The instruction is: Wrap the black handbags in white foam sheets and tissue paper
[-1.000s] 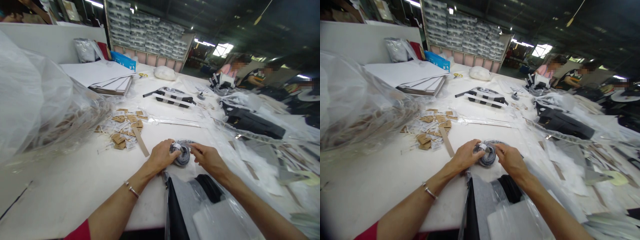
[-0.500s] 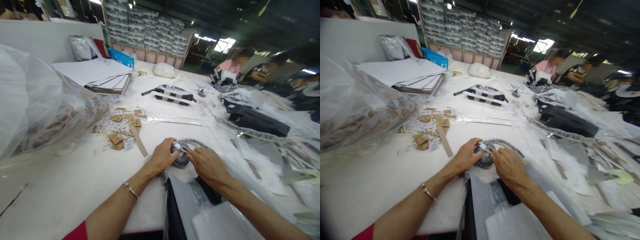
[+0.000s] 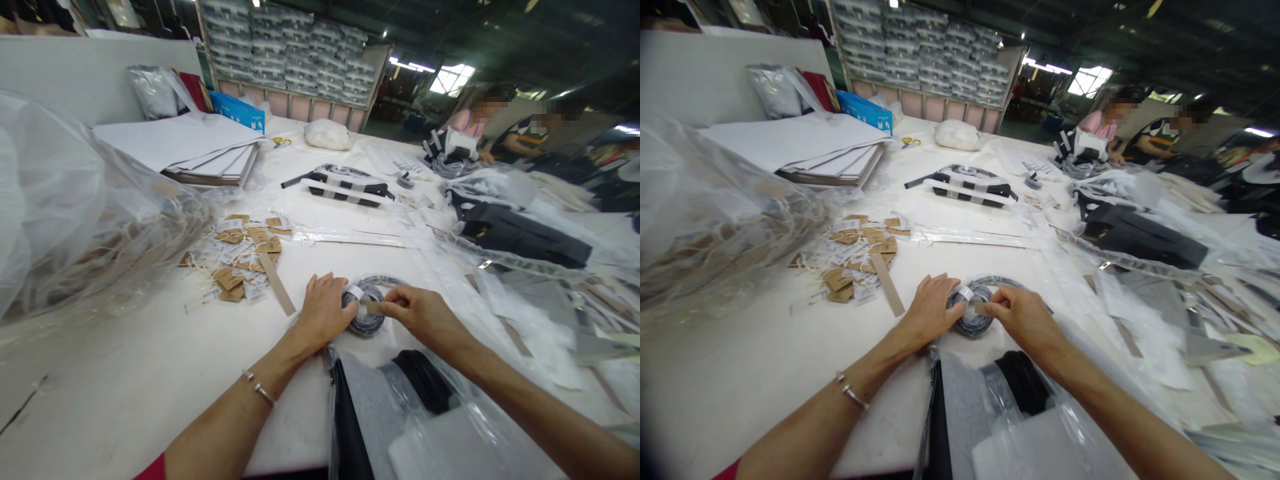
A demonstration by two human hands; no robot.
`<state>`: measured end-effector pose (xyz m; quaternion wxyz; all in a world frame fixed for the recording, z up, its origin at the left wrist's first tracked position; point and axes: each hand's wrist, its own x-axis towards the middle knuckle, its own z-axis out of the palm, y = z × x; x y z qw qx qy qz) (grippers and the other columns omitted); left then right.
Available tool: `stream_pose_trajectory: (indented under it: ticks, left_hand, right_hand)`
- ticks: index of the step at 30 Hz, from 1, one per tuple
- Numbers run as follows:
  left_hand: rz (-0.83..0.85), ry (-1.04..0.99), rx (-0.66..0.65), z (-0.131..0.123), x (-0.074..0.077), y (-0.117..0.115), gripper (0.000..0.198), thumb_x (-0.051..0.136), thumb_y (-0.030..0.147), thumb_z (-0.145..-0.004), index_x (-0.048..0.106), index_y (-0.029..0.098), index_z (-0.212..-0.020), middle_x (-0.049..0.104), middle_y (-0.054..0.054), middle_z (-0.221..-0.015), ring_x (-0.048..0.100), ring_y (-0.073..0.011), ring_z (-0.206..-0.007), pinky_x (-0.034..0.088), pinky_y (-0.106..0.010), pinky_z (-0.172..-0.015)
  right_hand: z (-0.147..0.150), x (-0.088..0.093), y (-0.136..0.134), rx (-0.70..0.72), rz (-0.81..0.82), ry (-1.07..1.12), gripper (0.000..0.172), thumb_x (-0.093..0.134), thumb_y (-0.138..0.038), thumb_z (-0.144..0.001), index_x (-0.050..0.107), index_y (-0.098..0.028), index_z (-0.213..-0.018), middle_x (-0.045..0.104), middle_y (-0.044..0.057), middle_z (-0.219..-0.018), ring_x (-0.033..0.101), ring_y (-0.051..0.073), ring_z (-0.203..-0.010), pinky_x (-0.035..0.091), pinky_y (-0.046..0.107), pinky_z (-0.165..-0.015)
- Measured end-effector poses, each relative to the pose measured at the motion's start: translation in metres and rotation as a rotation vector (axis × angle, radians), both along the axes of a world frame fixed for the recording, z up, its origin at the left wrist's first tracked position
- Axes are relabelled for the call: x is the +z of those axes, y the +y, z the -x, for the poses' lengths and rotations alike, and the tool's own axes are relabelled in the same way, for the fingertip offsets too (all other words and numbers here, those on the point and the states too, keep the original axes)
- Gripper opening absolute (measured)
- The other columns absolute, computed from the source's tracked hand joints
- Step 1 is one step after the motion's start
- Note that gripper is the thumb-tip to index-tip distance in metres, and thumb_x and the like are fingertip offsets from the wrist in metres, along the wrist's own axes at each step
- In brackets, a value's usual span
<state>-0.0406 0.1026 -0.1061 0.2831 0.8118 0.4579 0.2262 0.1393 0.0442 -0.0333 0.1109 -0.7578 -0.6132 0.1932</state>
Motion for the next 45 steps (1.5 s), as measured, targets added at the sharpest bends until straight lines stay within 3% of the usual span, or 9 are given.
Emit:
stream_pose_trajectory:
  ticks: [4,7,11,16,22,27,32,36,45]
  left_hand:
    - [0.054,-0.049,-0.040,0.000,0.007,-0.002,0.039,0.059,0.024,-0.082,0.059,0.017,-0.121,0.069,-0.009,-0.119,0.060,-0.0246,-0.117,0.017,-0.049,-0.120]
    - [0.109,-0.076,-0.038,-0.001,0.011,-0.003,0.043,0.061,0.025,-0.079,0.059,0.017,-0.121,0.071,-0.009,-0.114,0.063,-0.0263,-0.110,0.034,-0.043,-0.112]
    - [0.208,-0.153,-0.025,0.002,0.015,-0.004,0.050,0.061,0.022,-0.075,0.058,0.021,-0.125,0.070,-0.008,-0.114,0.065,-0.0259,-0.103,0.049,-0.035,-0.093]
    - [0.288,-0.292,0.034,0.010,0.018,0.003,0.041,0.061,0.027,-0.078,0.061,0.020,-0.119,0.071,-0.005,-0.097,0.065,-0.0225,-0.089,0.049,-0.032,-0.082]
    - [0.585,-0.599,0.073,0.011,0.018,0.011,0.028,0.043,0.021,-0.088,0.062,0.018,-0.109,0.066,-0.001,-0.079,0.058,-0.0125,-0.061,0.046,-0.022,-0.058]
    - [0.831,-0.578,-0.059,0.008,0.008,0.006,0.028,0.050,0.028,-0.087,0.063,0.018,-0.109,0.068,-0.004,-0.078,0.060,-0.0146,-0.050,0.048,-0.024,-0.046]
    - [0.737,-0.374,-0.237,0.019,0.005,0.012,0.028,0.048,0.033,-0.086,0.067,0.016,-0.096,0.069,-0.004,-0.071,0.063,-0.0173,-0.057,0.048,-0.024,-0.049]
    - [0.645,-0.306,-0.242,0.023,0.011,0.016,0.019,0.054,0.030,-0.080,0.066,0.015,-0.077,0.067,-0.002,-0.068,0.060,-0.0149,-0.060,0.042,-0.021,-0.051]
    - [0.373,-0.116,0.013,0.020,0.014,0.023,0.013,0.051,0.022,-0.076,0.059,0.020,-0.067,0.062,0.000,-0.067,0.053,-0.0163,-0.065,0.034,-0.025,-0.057]
  right_hand:
    - [0.002,-0.005,0.007,-0.034,0.157,-0.045,0.018,0.062,-0.024,-0.080,0.056,-0.021,-0.063,0.058,-0.003,-0.048,0.056,0.013,-0.044,0.036,0.024,-0.047]
    - [0.011,-0.016,0.012,-0.094,0.248,0.057,0.017,0.059,-0.022,-0.078,0.050,-0.022,-0.064,0.060,-0.003,-0.048,0.056,0.013,-0.038,0.034,0.022,-0.039]
    - [0.033,-0.027,0.012,-0.260,0.331,0.390,0.015,0.057,-0.024,-0.076,0.047,-0.023,-0.065,0.061,-0.003,-0.050,0.052,0.013,-0.034,0.031,0.021,-0.031]
    - [0.041,-0.032,0.001,-0.310,0.269,0.845,0.011,0.061,-0.029,-0.071,0.058,-0.019,-0.073,0.063,-0.003,-0.060,0.057,0.010,-0.047,0.047,0.021,-0.044]
    - [0.022,-0.037,-0.001,-0.271,0.119,0.594,0.013,0.063,-0.031,-0.067,0.056,-0.020,-0.065,0.060,-0.003,-0.050,0.055,0.012,-0.045,0.044,0.022,-0.044]
    - [0.030,-0.034,0.005,-0.315,0.223,0.832,0.025,0.072,-0.039,-0.064,0.059,-0.018,-0.065,0.059,-0.002,-0.052,0.050,0.009,-0.046,0.036,0.019,-0.042]
    - [0.029,-0.031,0.008,-0.225,0.351,1.056,0.027,0.078,-0.038,-0.065,0.065,-0.015,-0.066,0.060,-0.002,-0.056,0.049,0.006,-0.049,0.039,0.017,-0.047]
    - [0.020,-0.035,0.012,-0.244,0.369,0.981,0.029,0.079,-0.040,-0.064,0.066,-0.014,-0.066,0.060,-0.001,-0.051,0.048,0.007,-0.045,0.039,0.019,-0.046]
    - [0.021,-0.026,0.016,-0.219,0.402,1.013,0.031,0.082,-0.038,-0.062,0.066,-0.014,-0.072,0.061,-0.002,-0.055,0.050,0.006,-0.047,0.041,0.018,-0.048]
